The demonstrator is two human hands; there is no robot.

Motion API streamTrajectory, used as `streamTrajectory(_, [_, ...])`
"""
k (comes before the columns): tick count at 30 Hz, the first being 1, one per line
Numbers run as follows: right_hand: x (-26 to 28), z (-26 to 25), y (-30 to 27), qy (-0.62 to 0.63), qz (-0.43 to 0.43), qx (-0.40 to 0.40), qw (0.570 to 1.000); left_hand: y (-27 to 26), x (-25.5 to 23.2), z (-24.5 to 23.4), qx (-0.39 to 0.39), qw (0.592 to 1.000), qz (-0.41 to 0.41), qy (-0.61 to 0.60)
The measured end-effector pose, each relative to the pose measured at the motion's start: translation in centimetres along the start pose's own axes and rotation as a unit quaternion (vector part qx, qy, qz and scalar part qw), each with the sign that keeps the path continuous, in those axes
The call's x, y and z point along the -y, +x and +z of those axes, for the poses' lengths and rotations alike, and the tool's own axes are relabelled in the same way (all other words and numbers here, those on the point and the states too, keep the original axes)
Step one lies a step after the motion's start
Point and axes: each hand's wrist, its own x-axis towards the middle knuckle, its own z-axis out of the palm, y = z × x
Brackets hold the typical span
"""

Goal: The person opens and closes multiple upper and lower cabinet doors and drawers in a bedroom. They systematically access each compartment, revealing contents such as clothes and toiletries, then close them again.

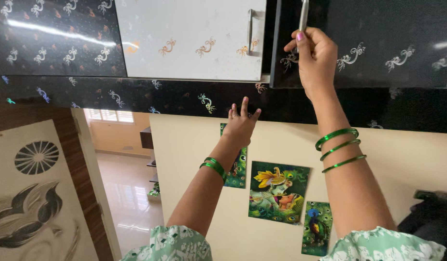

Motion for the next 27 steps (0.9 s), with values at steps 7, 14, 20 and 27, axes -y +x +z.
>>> streamTrajectory(7, [-5.9,2.9,0.3,-0.165,-0.049,-0.014,0.985,0.2,-0.4,-0.4,-0.005,1.0,0.002,-0.011])
streamTrajectory(14, [-9.4,4.1,0.3,-0.188,-0.08,-0.011,0.979,-0.2,-0.5,-0.9,-0.002,1.0,-0.001,0.0])
streamTrajectory(20, [-10.4,4.6,0.4,-0.202,-0.03,0.0,0.979,-0.1,-0.5,-1.0,0.011,1.0,0.002,-0.003])
streamTrajectory(27, [-11.3,4.8,0.5,-0.211,-0.057,-0.002,0.976,-0.2,-0.2,-0.2,-0.006,1.0,0.014,0.01])
